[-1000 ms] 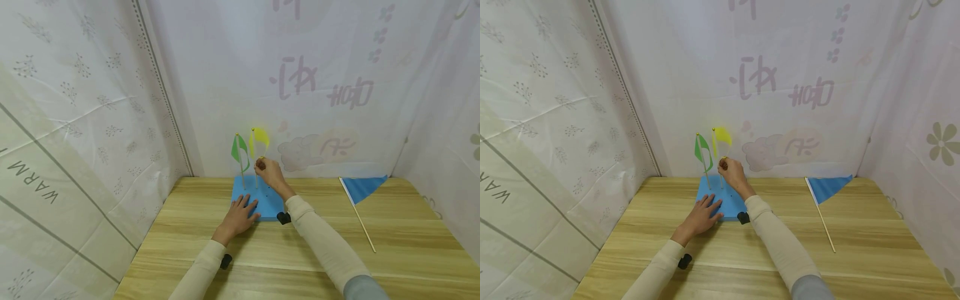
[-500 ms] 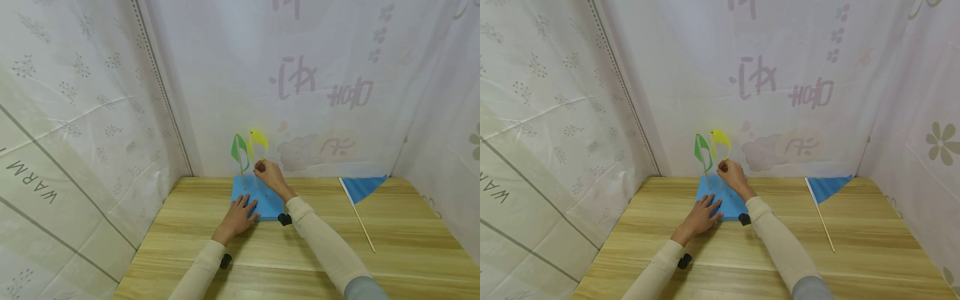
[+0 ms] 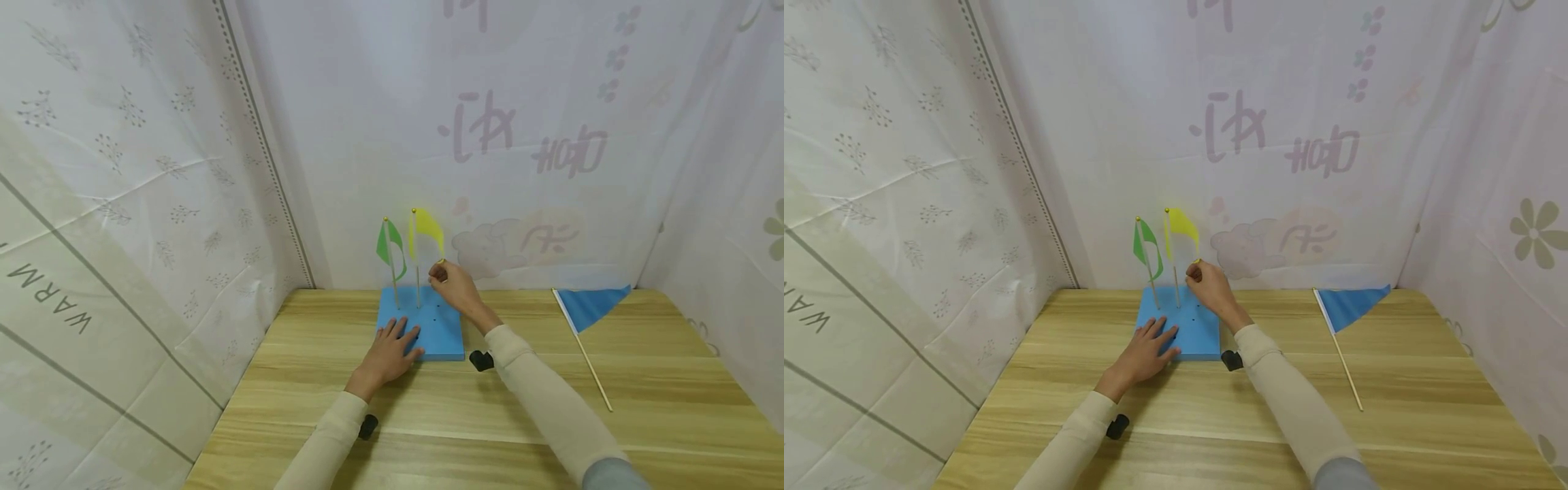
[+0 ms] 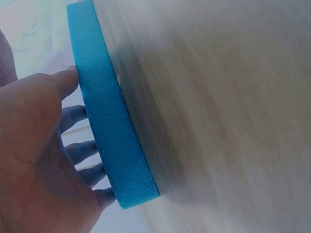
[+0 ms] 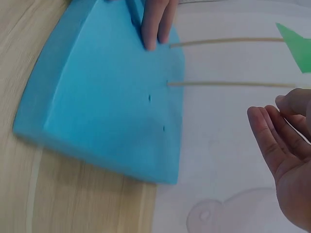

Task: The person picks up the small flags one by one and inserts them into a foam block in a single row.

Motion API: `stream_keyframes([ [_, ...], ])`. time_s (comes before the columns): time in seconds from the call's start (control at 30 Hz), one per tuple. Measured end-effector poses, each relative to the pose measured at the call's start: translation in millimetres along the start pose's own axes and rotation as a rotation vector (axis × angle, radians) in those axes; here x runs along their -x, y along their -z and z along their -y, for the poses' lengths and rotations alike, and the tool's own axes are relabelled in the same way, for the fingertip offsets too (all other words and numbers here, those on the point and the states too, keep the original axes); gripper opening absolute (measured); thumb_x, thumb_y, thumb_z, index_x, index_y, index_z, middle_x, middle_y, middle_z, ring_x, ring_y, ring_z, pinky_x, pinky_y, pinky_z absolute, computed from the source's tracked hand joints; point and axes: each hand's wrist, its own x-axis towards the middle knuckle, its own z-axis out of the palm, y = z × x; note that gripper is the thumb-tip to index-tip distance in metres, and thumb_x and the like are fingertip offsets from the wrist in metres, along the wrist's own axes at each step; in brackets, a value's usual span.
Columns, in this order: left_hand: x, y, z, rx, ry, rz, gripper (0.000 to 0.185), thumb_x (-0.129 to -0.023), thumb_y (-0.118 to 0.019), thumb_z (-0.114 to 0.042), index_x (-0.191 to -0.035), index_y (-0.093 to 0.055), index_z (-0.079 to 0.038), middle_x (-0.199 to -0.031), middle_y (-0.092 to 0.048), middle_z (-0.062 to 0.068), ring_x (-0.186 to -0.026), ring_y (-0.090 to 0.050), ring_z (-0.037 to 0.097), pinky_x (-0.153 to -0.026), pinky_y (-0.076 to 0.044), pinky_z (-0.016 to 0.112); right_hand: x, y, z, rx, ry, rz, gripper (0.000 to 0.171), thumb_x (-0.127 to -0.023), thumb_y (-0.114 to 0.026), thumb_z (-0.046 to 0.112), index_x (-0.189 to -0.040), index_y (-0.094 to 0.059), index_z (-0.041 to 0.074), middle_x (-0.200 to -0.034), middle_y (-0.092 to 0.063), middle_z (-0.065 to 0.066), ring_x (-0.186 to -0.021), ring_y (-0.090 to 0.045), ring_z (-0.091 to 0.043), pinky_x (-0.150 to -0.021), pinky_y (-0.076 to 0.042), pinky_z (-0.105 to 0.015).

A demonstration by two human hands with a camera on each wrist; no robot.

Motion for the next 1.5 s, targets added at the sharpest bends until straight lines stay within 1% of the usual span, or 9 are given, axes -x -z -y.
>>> stream_keyframes([
  [0.2,-1.0,-2.3,0.7,-0.008,-0.004,-0.013,0.060,-0.112,-0.054,-0.046,-0.164,-0.046,-0.017,-0.174,-0.030,0.019,-0.162,-0.025,0.046,-0.130,-0.025,0.066,10,24,-16,0.015,0.017,-0.012,0.014,-0.105,-0.067,0.011,-0.113,-0.072,0.001,-0.105,-0.077,-0.014,-0.095,-0.075,-0.030,-0.082,-0.064,-0.045],
  [0.37,-0.3,-1.7,0.4,-0.003,-0.012,-0.022,0.060,-0.111,-0.055,-0.044,-0.164,-0.046,-0.015,-0.174,-0.030,0.021,-0.162,-0.025,0.047,-0.130,-0.025,0.066,21,46,-33,0.045,0.021,-0.039,0.009,-0.105,-0.068,0.012,-0.108,-0.072,0.004,-0.098,-0.076,-0.012,-0.088,-0.074,-0.026,-0.076,-0.062,-0.042],
  [0.57,1.3,-1.2,0.5,0.003,-0.023,-0.019,0.061,-0.112,-0.054,-0.044,-0.164,-0.045,-0.014,-0.173,-0.030,0.023,-0.161,-0.025,0.049,-0.129,-0.025,0.068,35,71,-54,0.094,0.005,-0.066,0.011,-0.106,-0.067,0.012,-0.110,-0.073,0.003,-0.096,-0.076,-0.013,-0.082,-0.075,-0.025,-0.069,-0.059,-0.036],
  [0.83,-0.7,-1.2,0.5,0.002,-0.003,-0.001,0.061,-0.112,-0.053,-0.045,-0.165,-0.044,-0.016,-0.175,-0.028,0.021,-0.163,-0.022,0.047,-0.131,-0.022,0.066,57,105,-80,0.156,-0.067,-0.097,0.014,-0.107,-0.066,0.014,-0.107,-0.073,0.002,-0.093,-0.077,-0.016,-0.077,-0.074,-0.024,-0.062,-0.057,-0.029],
  [1.03,-0.3,-1.0,-0.9,0.014,-0.004,-0.007,0.060,-0.112,-0.054,-0.045,-0.164,-0.046,-0.015,-0.174,-0.029,0.021,-0.162,-0.024,0.047,-0.130,-0.024,0.066,81,133,-100,0.145,-0.148,-0.069,0.023,-0.110,-0.062,0.021,-0.106,-0.070,0.000,-0.087,-0.074,-0.016,-0.079,-0.074,-0.034,-0.059,-0.056,-0.027],
  [1.1,-0.1,-1.3,-1.1,0.015,-0.007,-0.013,0.060,-0.112,-0.055,-0.045,-0.163,-0.047,-0.015,-0.174,-0.030,0.021,-0.162,-0.025,0.047,-0.130,-0.025,0.066,90,142,-107,0.155,-0.173,-0.061,0.025,-0.110,-0.060,0.021,-0.107,-0.070,-0.001,-0.087,-0.074,-0.016,-0.078,-0.073,-0.034,-0.059,-0.057,-0.027],
  [1.23,0.4,-0.3,-1.7,0.020,-0.009,-0.016,0.060,-0.111,-0.055,-0.045,-0.163,-0.047,-0.015,-0.174,-0.030,0.021,-0.162,-0.025,0.048,-0.130,-0.025,0.066,108,158,-122,0.196,-0.225,-0.032,0.027,-0.110,-0.056,0.019,-0.112,-0.068,-0.005,-0.096,-0.074,-0.023,-0.078,-0.074,-0.032,-0.059,-0.058,-0.029],
  [1.33,0.8,0.4,-1.8,0.019,-0.011,-0.014,0.061,-0.111,-0.055,-0.045,-0.163,-0.047,-0.015,-0.174,-0.030,0.021,-0.161,-0.026,0.048,-0.130,-0.025,0.066,119,166,-135,0.239,-0.255,-0.014,0.024,-0.107,-0.056,0.015,-0.109,-0.067,-0.006,-0.098,-0.072,-0.025,-0.075,-0.073,-0.028,-0.058,-0.058,-0.030],
  [1.5,1.2,0.0,-1.4,0.021,-0.009,-0.015,0.061,-0.111,-0.056,-0.044,-0.163,-0.047,-0.014,-0.173,-0.031,0.021,-0.161,-0.026,0.048,-0.130,-0.026,0.066,135,178,-151,0.341,-0.268,0.029,0.020,-0.102,-0.063,0.011,-0.101,-0.067,-0.008,-0.095,-0.070,-0.024,-0.080,-0.068,-0.031,-0.066,-0.056,-0.043],
])
